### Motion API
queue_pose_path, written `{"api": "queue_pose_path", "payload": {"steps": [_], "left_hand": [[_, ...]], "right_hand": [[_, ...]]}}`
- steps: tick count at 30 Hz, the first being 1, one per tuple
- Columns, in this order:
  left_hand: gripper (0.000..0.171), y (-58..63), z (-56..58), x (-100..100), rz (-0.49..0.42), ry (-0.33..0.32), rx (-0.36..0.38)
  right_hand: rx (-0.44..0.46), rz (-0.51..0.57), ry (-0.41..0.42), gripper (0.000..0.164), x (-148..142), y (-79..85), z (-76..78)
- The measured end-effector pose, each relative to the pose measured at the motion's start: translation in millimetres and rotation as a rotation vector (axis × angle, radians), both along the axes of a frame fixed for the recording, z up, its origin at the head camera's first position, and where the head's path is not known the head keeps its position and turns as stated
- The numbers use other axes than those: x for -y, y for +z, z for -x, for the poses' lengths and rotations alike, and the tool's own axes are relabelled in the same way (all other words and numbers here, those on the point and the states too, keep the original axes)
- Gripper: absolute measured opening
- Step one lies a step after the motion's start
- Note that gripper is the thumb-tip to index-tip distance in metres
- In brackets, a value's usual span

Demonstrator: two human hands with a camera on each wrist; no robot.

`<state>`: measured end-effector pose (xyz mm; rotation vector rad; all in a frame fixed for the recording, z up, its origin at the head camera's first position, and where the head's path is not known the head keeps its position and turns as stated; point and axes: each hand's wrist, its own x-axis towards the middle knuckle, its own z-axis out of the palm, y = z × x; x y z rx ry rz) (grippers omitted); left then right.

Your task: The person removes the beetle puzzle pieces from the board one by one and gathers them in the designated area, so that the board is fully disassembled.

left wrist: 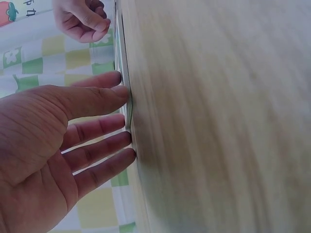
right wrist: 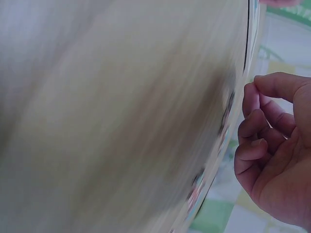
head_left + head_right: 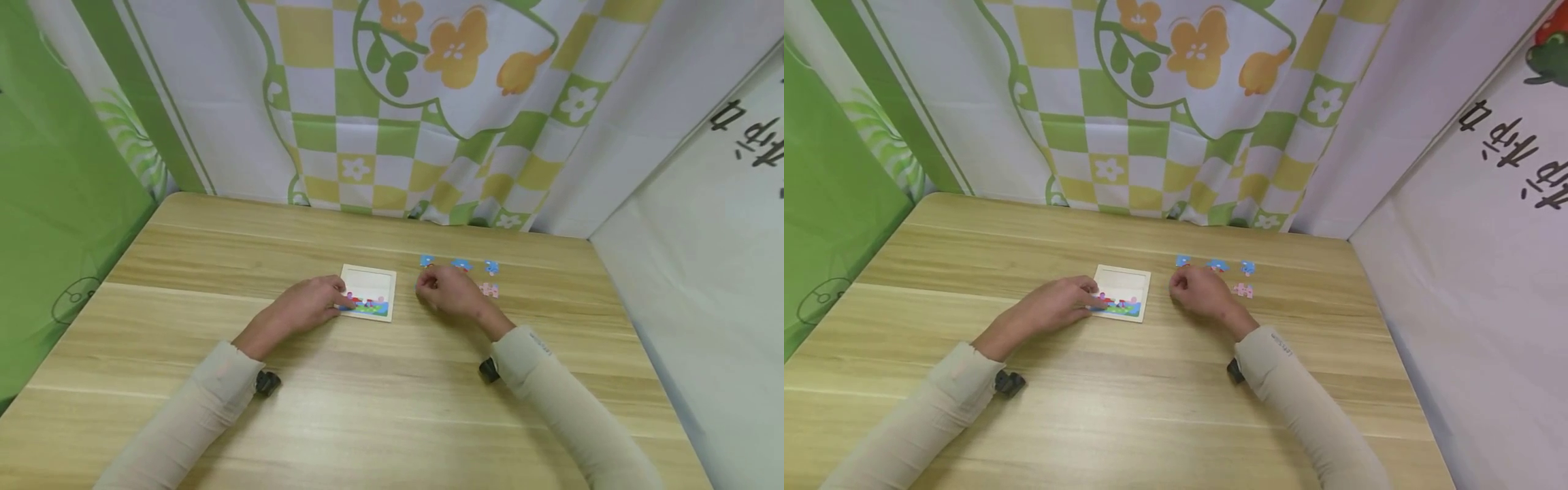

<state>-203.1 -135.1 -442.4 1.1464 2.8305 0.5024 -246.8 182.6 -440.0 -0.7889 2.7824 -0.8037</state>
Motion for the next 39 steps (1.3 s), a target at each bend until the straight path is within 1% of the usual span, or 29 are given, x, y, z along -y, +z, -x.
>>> {"api": "queue_pose_path", "payload": {"steps": [7, 13, 17, 22, 26, 33, 39], "left_hand": [[0.032, 0.3, -1.1, 0, 0.025, -0.009, -0.039], [0.034, -0.9, -0.7, -1, 0.026, 0.007, -0.032], [0.034, -1.9, -1.1, -2, 0.022, 0.021, -0.009], [0.032, -1.8, -2.2, -2, 0.031, 0.038, 0.012], [0.031, -0.4, -3.9, -2, 0.048, 0.036, 0.004], [0.031, 0.4, -4.7, -2, 0.05, 0.029, -0.038], [0.031, -1.3, -3.6, -3, 0.045, 0.035, -0.034]], "right_hand": [[0.025, 0.021, 0.051, 0.006, 24, -1.0, -10.5], [0.053, 0.017, 0.088, 0.004, 39, -1.8, -16.3], [0.079, -0.004, 0.084, 0.008, 46, -4.5, -18.3], [0.093, -0.019, 0.054, 0.012, 50, -6.5, -21.3], [0.089, -0.021, 0.045, 0.013, 51, -6.4, -23.0], [0.074, -0.05, 0.047, 0.014, 52, -4.5, -23.4], [0.077, -0.064, 0.044, 0.013, 53, -4.2, -23.6]]}}
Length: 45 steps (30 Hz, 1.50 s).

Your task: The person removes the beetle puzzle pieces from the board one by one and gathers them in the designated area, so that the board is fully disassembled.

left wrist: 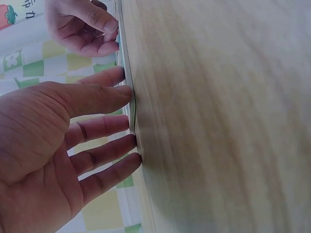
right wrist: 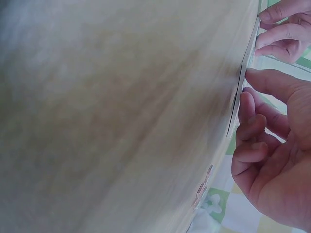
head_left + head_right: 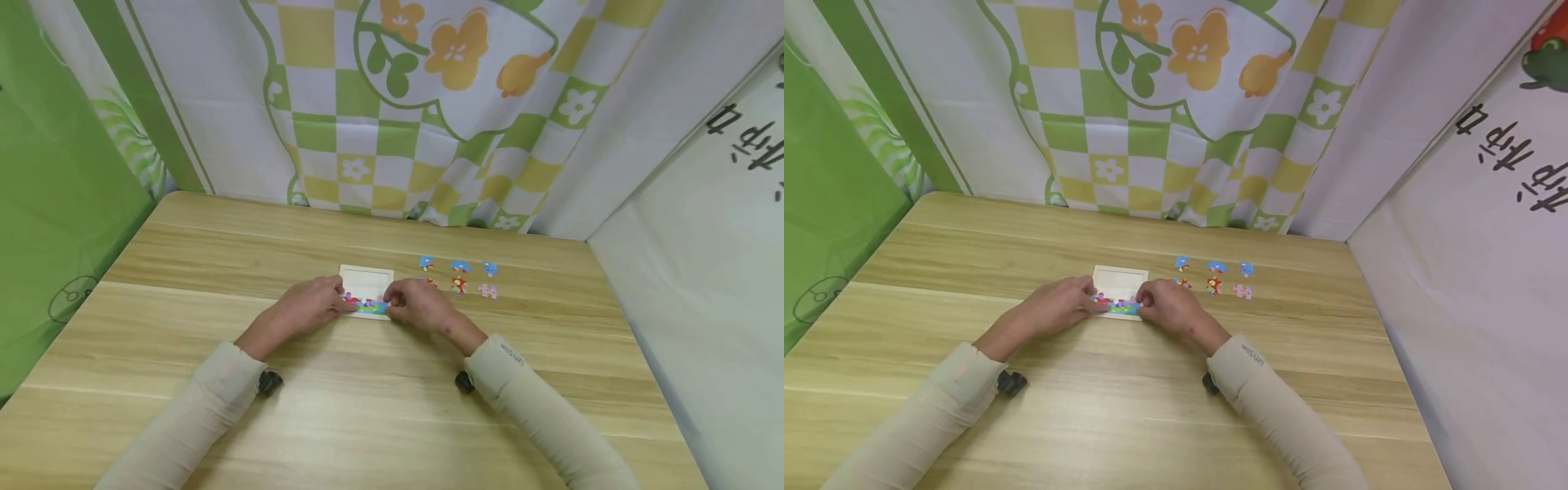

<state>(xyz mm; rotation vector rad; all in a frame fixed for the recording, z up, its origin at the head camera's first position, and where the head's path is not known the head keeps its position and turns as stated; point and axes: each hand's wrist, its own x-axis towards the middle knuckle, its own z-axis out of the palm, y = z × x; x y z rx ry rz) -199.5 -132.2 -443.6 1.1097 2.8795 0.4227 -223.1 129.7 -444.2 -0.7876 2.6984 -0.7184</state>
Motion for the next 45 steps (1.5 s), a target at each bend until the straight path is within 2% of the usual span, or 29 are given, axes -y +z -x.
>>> {"api": "queue_pose_path", "payload": {"steps": [11, 34, 45], "left_hand": [[0.031, 2.0, 0.1, -1.1, 0.005, 0.013, 0.043], [0.032, 2.5, 0.0, -1.5, 0.013, 0.008, 0.03], [0.032, 5.3, -0.3, -2.3, 0.007, 0.022, 0.058]], "right_hand": [[0.005, 0.006, 0.003, 0.014, 0.2, 1.8, 0.0], [-0.002, 0.002, 0.008, 0.013, 0.1, 1.6, 0.7], [0.044, 0.004, 0.047, 0.014, -0.4, 2.7, 3.6]]}}
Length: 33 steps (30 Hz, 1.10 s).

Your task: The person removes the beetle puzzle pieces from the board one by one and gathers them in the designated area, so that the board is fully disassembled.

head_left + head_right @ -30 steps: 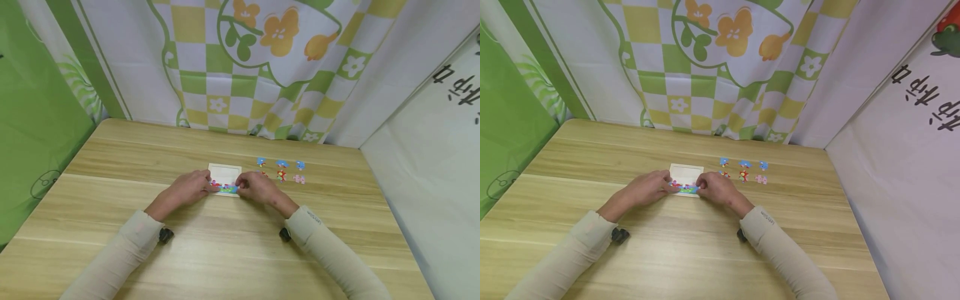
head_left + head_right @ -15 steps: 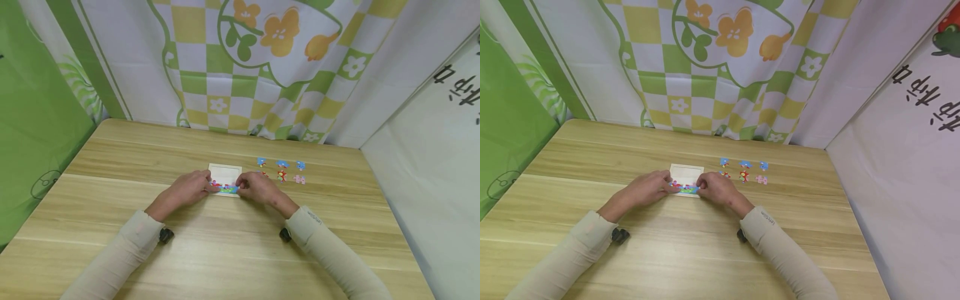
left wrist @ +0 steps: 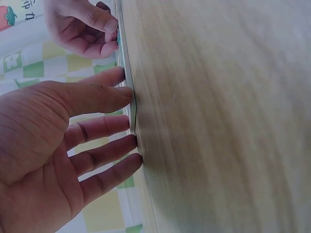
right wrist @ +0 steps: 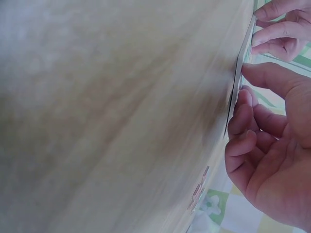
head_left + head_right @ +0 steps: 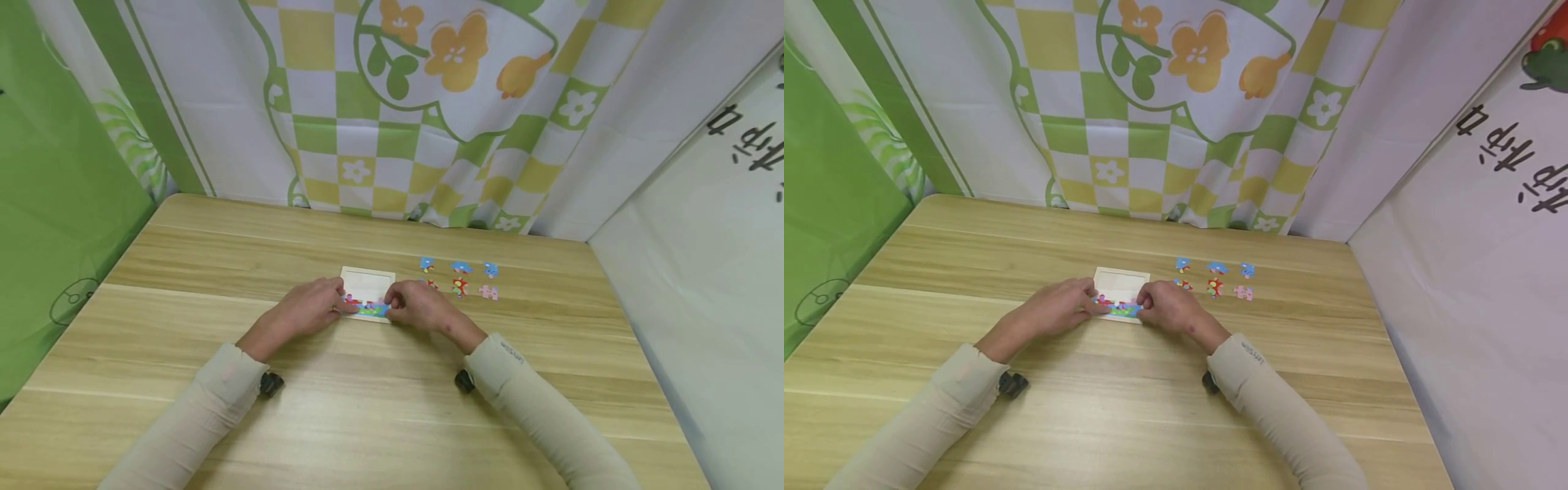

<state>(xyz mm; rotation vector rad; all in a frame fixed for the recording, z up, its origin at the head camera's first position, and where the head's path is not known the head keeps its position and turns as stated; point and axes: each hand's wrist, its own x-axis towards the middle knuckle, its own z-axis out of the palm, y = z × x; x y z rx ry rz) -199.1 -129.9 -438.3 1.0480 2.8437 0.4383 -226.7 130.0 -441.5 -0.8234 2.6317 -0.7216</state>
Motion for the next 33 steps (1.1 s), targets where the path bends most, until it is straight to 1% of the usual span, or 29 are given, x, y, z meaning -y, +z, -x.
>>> {"api": "queue_pose_path", "payload": {"steps": [4, 11, 16, 20, 22, 28, 31, 33], "left_hand": [[0.032, -0.4, 0.0, 0, -0.012, 0.003, 0.004], [0.032, 0.6, -0.5, -1, -0.011, 0.002, 0.006], [0.032, 0.2, -0.6, -1, -0.005, 0.013, 0.017], [0.032, -0.1, -0.8, 0, -0.003, 0.013, 0.005], [0.031, -0.3, -0.6, 0, -0.005, 0.01, -0.002], [0.028, -0.3, -0.5, -1, -0.012, -0.009, -0.03], [0.028, -0.3, -0.6, -1, -0.01, -0.007, -0.04], [0.029, -0.2, -0.8, -1, -0.009, 0.006, -0.031]], "right_hand": [[-0.015, -0.001, 0.006, 0.013, 0, 0.2, 1.1], [-0.023, 0.025, -0.028, 0.013, 0, 1.0, -1.5], [-0.045, 0.047, -0.047, 0.009, 1, 1.0, -2.7], [-0.056, 0.073, -0.06, 0.003, 1, 1.4, -3.0], [-0.059, 0.086, -0.064, 0.004, 1, 1.4, -3.4], [-0.059, 0.151, -0.096, 0.005, -4, 2.6, -8.0], [-0.063, 0.196, -0.123, 0.005, -11, 3.9, -10.5], [-0.066, 0.216, -0.132, 0.006, -19, 6.1, -12.1]]}}
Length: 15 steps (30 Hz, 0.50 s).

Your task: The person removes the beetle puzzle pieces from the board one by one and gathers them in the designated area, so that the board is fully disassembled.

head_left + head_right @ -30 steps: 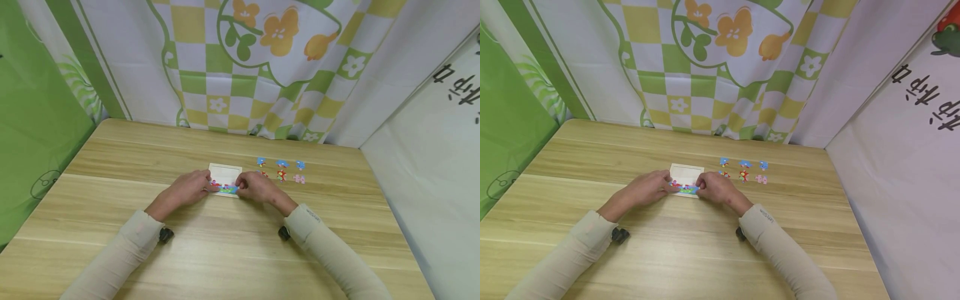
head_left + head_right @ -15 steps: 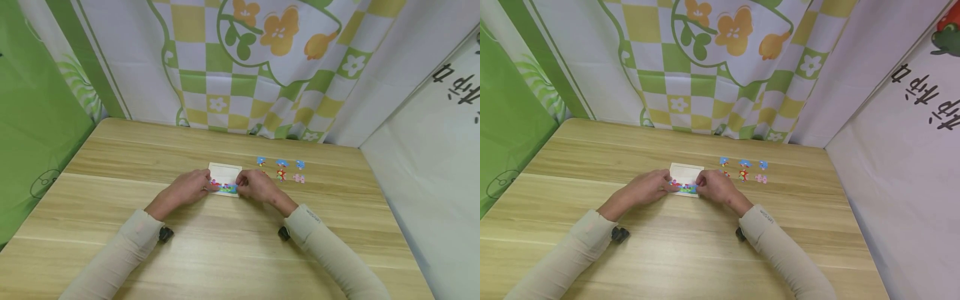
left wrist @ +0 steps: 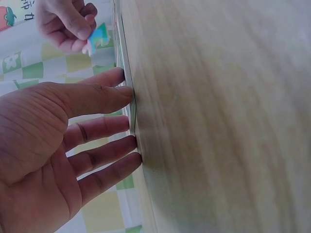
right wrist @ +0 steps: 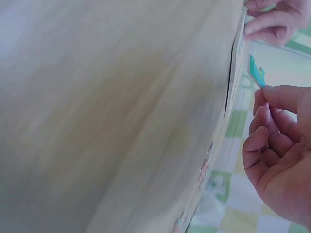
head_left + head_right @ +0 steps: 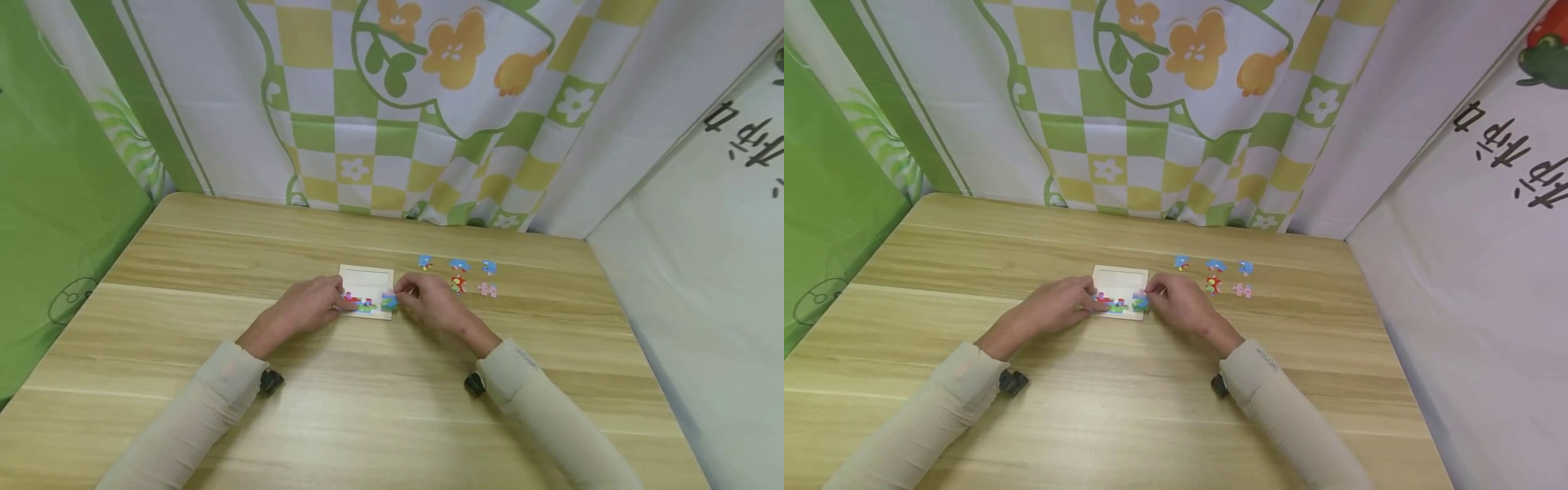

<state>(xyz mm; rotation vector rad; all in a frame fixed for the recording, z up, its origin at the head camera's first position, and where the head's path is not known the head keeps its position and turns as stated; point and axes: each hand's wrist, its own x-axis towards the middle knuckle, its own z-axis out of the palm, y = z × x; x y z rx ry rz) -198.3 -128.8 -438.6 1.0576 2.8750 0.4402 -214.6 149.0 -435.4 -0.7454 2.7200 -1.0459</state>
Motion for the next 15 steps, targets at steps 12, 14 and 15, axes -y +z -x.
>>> {"api": "queue_pose_path", "payload": {"steps": [12, 14, 15], "left_hand": [[0.028, -3.1, 1.4, 1, 0.003, 0.002, -0.004], [0.029, -3.2, 1.1, 0, 0.005, 0.003, -0.003], [0.029, -3.1, 0.8, 0, 0.006, 0.006, 0.006]], "right_hand": [[-0.016, 0.011, -0.018, 0.007, -70, 2.0, -16.9], [-0.031, 0.0, -0.025, 0.007, -82, 2.9, -18.9], [-0.031, -0.004, -0.026, 0.008, -87, 3.5, -19.7]]}}
